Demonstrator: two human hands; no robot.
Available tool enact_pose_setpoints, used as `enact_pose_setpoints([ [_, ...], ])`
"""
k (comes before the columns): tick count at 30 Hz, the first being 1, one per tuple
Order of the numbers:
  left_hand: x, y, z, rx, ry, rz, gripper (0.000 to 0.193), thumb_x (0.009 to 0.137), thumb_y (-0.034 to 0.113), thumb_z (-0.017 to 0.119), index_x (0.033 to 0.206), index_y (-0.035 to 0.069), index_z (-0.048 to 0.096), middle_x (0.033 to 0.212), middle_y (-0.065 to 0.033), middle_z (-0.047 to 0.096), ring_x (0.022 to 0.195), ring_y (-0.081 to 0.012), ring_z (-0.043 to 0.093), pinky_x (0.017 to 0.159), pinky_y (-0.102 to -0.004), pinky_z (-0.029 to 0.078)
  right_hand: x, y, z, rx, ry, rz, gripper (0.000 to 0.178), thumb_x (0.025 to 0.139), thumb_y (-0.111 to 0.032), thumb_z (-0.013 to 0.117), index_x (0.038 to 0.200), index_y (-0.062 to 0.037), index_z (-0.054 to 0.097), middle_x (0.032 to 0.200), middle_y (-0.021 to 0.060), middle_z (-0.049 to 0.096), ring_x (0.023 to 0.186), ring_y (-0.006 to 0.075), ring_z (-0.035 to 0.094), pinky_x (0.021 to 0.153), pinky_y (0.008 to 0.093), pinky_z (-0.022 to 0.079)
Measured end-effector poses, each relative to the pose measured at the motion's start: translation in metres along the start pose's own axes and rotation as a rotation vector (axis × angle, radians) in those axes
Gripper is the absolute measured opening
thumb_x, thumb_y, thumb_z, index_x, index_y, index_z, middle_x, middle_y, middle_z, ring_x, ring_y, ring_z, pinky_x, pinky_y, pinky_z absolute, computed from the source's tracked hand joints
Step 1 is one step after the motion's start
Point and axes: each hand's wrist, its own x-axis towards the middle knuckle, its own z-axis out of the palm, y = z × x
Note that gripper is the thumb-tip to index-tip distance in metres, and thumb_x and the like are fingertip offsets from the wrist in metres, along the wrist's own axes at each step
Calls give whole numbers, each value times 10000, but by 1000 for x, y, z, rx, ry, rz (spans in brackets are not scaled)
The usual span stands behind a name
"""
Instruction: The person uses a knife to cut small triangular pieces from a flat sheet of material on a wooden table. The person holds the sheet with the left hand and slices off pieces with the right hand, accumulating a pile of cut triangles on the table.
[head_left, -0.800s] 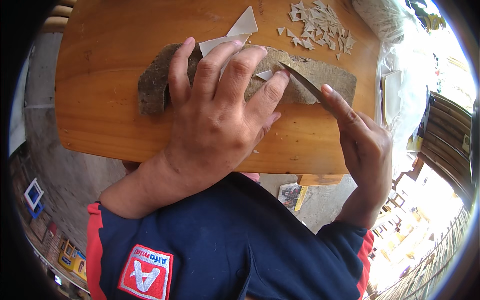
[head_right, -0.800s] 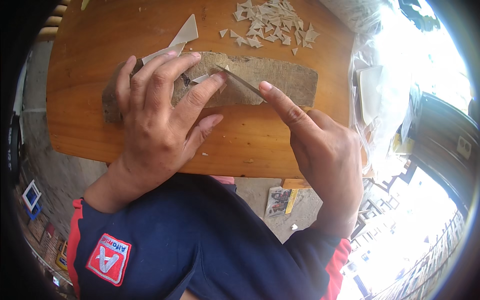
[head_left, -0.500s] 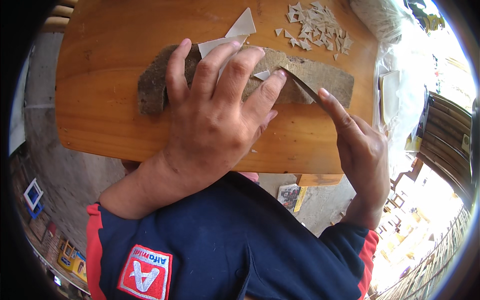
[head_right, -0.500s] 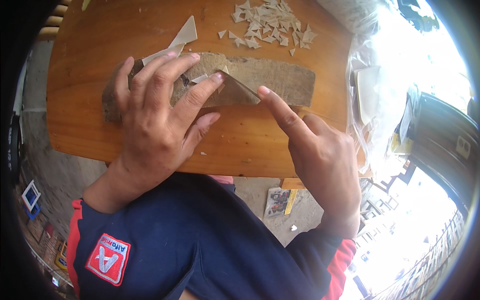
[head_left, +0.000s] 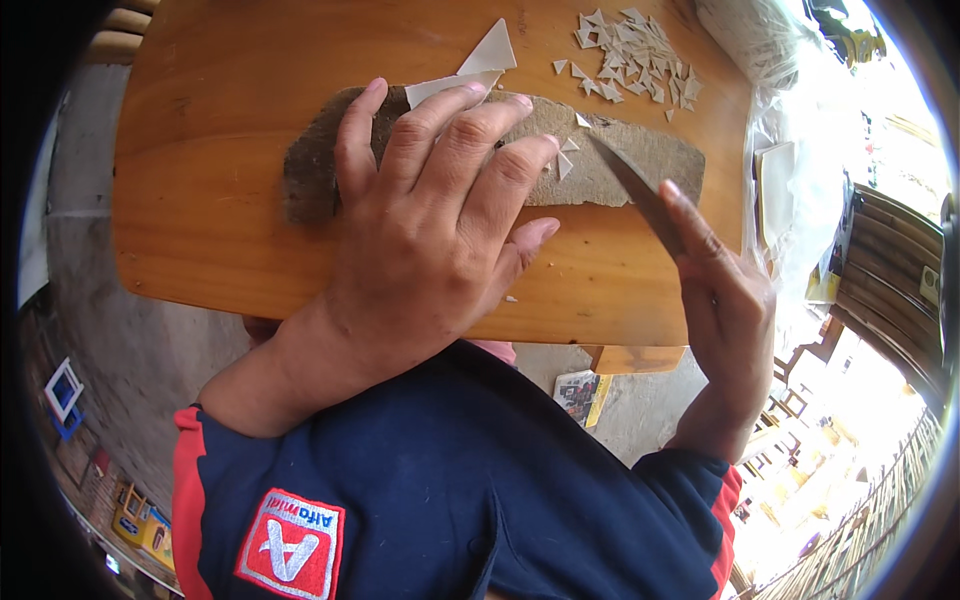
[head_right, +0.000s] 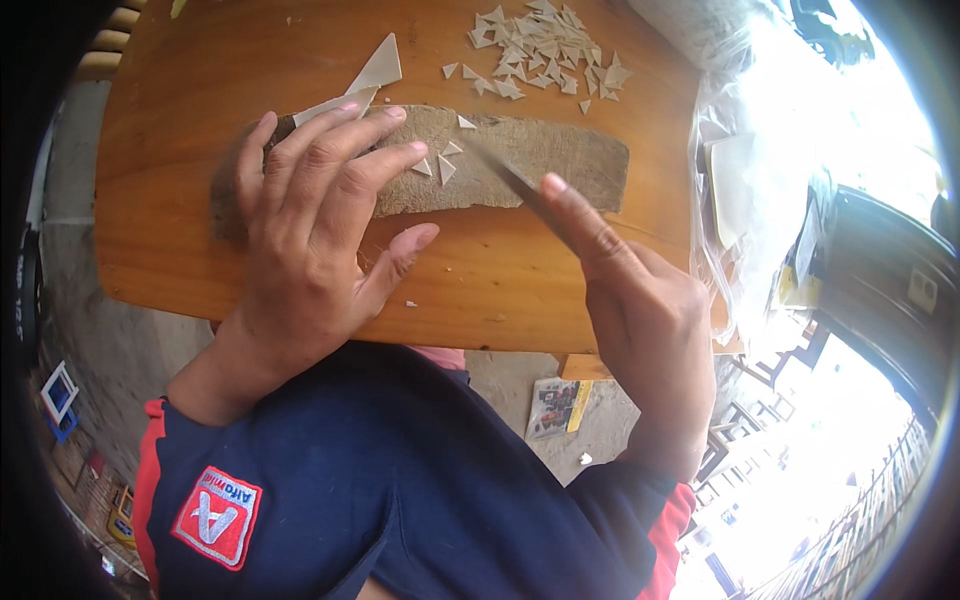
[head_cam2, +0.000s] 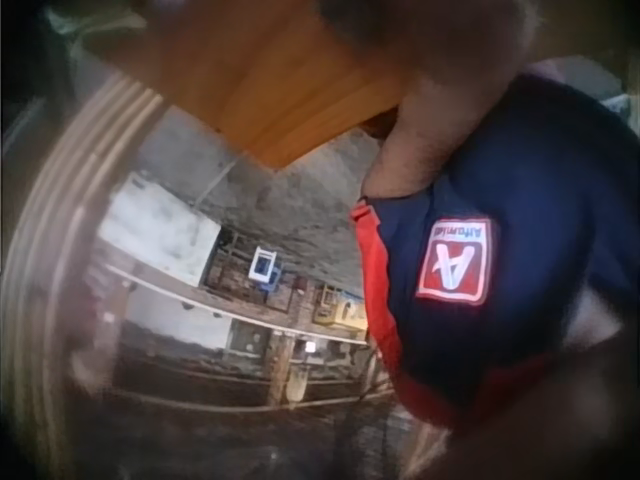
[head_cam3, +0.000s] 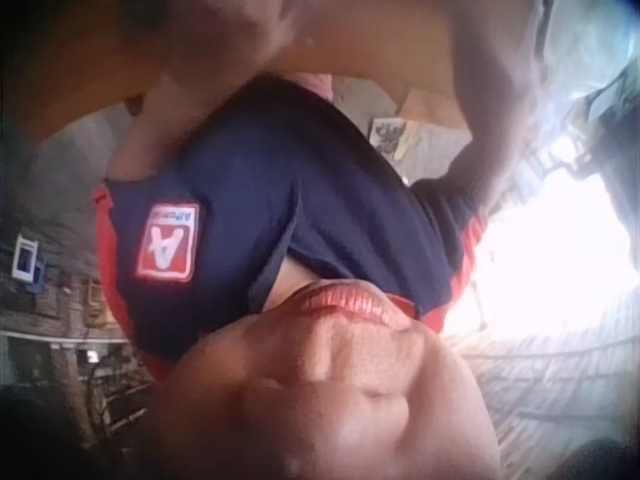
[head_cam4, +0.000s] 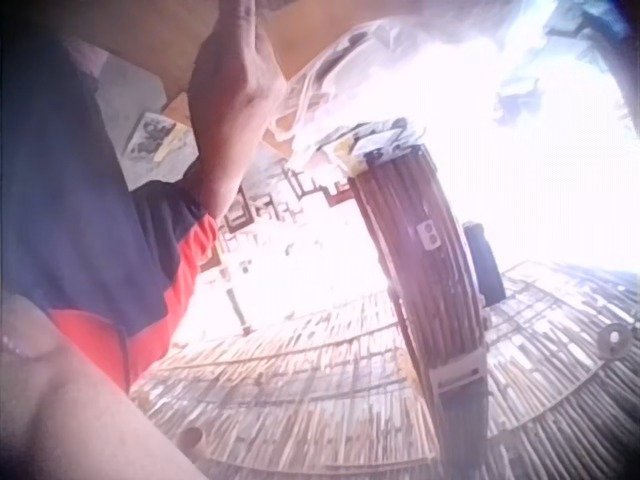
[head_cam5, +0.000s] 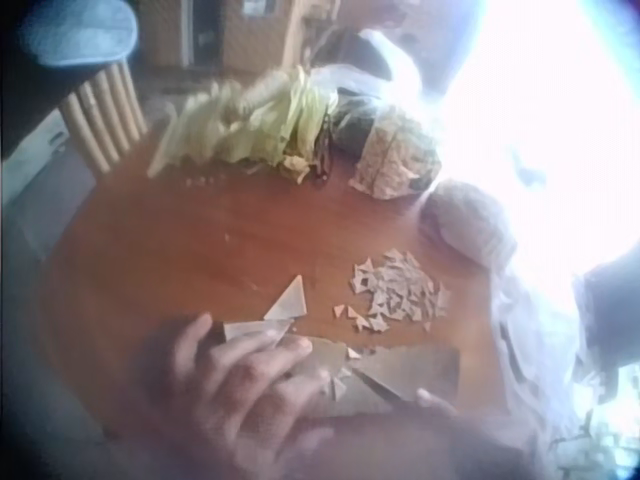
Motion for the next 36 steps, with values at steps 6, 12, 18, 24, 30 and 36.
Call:
enact_pose_setpoints([
  [6,-8,5,1,4,26,-3,376,869,300,746,1210,157,676,1364,-53,588,1317,-277,509,1167,-567,251,-3,-8,-17,-127,-308,115,619,808,150,556,1381,-64,648,1212,159,737,911,232,747,835,298,548],
  [12,-7,6,1,41,24,30,359,843,266,760,1184,176,691,1359,-59,587,1315,-286,505,1162,-566,254,5,7,-8,-86,-61,130,549,903,110,553,1402,-103,630,1190,135,682,1014,208,684,866,325,522],
  [18,-6,5,-3,3,-36,-9,395,837,250,760,1218,172,690,1373,-62,572,1314,-289,496,1161,-561,258,-1,5,-5,33,-40,49,661,829,84,637,1393,-260,664,686,105,619,581,219,613,605,372,512],
  [24,-5,10,-1,-10,-17,-11,471,827,243,762,1287,178,686,1378,-74,564,1308,-294,492,1160,-561,253,-14,-9,-22,-51,-225,48,617,812,116,609,1370,-141,671,705,106,618,594,178,583,619,320,493],
  [30,-5,9,-2,-12,-28,-7,444,833,242,753,1270,189,701,1377,-86,557,1310,-306,486,1158,-569,249,-17,-9,-17,-141,-199,67,632,822,82,649,1369,-233,676,624,81,533,529,191,542,555,373,466],
  [36,-4,8,-1,-24,-20,-1,401,839,254,749,1233,185,707,1374,-86,559,1314,-308,486,1160,-572,247,-13,-4,-24,-180,-212,106,591,830,135,601,1368,-100,673,859,146,705,637,166,602,657,298,503],
])
